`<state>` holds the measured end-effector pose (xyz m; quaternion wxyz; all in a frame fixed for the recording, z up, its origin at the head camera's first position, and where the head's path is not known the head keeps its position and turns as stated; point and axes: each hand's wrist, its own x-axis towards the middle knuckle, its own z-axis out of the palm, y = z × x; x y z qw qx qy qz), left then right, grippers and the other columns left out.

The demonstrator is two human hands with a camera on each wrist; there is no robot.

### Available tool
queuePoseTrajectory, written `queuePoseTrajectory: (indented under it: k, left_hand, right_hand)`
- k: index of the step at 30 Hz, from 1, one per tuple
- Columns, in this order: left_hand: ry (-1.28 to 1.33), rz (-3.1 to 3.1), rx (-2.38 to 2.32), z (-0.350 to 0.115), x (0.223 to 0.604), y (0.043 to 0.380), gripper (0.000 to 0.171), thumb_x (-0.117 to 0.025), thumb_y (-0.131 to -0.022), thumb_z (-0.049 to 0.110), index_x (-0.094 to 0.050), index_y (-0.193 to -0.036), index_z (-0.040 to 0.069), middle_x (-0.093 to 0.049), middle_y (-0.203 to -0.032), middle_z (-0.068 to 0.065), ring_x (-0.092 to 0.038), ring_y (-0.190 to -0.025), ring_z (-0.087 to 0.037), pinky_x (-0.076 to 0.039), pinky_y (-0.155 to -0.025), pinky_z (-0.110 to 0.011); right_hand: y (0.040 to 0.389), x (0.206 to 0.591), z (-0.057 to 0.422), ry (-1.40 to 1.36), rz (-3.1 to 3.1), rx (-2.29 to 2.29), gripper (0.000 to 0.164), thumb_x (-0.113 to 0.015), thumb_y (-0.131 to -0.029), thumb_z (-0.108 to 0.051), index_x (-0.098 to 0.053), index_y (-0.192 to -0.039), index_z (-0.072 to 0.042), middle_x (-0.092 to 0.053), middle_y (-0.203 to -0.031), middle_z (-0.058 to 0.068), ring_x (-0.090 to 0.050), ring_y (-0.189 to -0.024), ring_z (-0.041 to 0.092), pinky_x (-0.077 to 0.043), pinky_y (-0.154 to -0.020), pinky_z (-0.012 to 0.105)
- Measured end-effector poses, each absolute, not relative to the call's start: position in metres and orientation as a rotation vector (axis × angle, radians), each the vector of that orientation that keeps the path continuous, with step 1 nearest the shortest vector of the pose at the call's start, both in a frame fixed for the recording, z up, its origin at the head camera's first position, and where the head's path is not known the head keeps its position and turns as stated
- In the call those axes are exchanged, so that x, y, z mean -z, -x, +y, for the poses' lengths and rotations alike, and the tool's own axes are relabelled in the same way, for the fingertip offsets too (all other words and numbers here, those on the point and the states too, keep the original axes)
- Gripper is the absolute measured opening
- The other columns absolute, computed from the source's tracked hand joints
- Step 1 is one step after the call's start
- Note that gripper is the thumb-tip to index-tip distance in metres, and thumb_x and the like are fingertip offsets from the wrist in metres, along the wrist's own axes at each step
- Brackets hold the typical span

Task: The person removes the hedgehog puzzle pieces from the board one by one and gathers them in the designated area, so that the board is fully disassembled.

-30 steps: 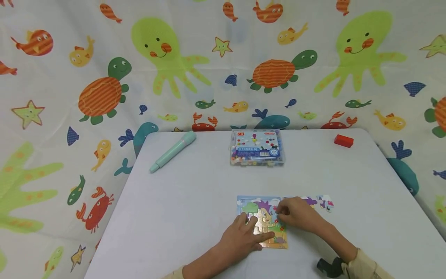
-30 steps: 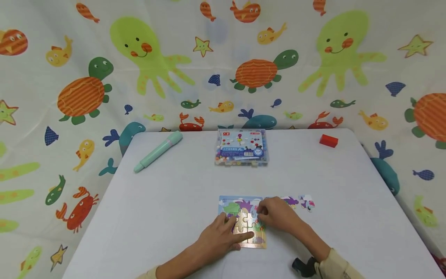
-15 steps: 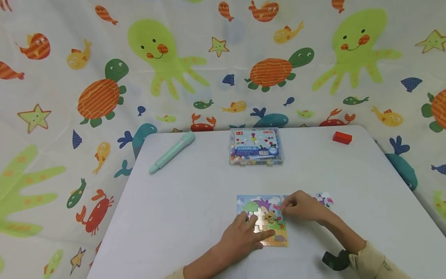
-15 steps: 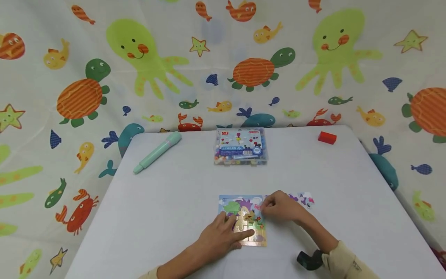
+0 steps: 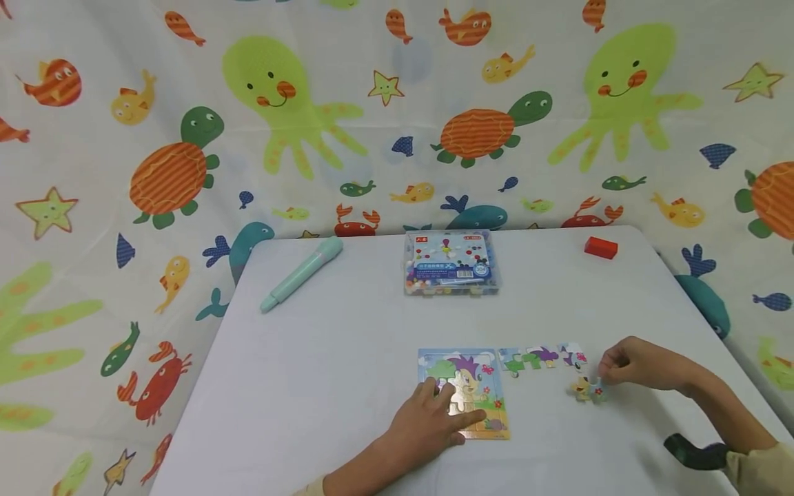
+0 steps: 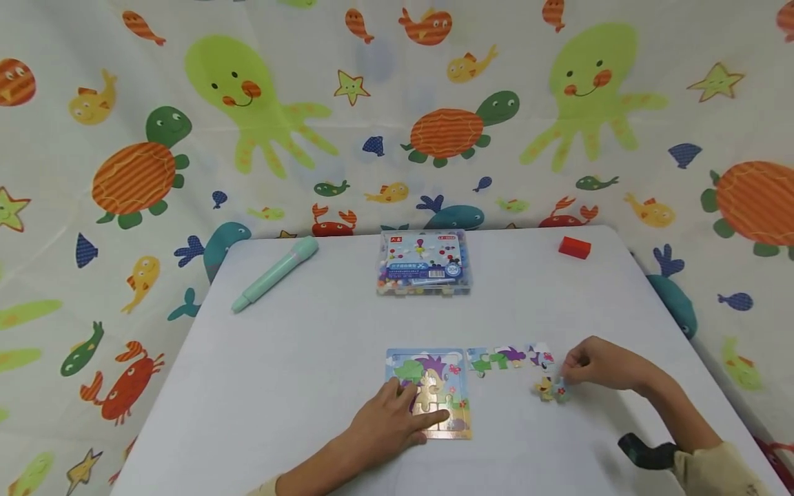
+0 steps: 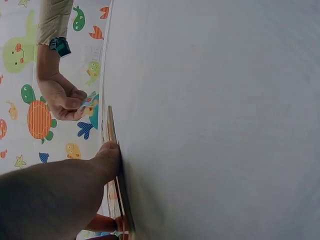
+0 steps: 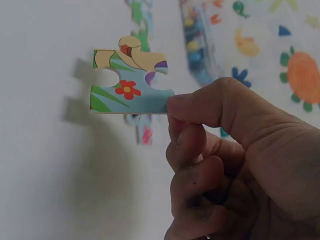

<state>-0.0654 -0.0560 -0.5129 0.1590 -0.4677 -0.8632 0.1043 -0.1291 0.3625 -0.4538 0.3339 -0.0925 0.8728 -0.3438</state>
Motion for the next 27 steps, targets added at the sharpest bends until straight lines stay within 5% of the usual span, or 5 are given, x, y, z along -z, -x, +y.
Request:
queuePoseTrajectory:
  k: [27]
  left_hand:
    - [1.334,-2.536,-0.283,-0.061,0.513,0.06,0.055,-0.055,-0.088,0.067,-0.046,-0.141,0.053,-0.045,-0.089,0.002,-0.036,-0.079,-0.019,-0.031,-0.072,-0.029]
  right_hand:
    - [0.115,0.494,0.34,0.209,2.72,0.747,0.006,-0.072,-0.086,-0.014,-0.071,-0.084,-0.008,-0.056,-0.072,-0.003,-0.05,-0.072,0.017,-0.043,-0.058,0.025]
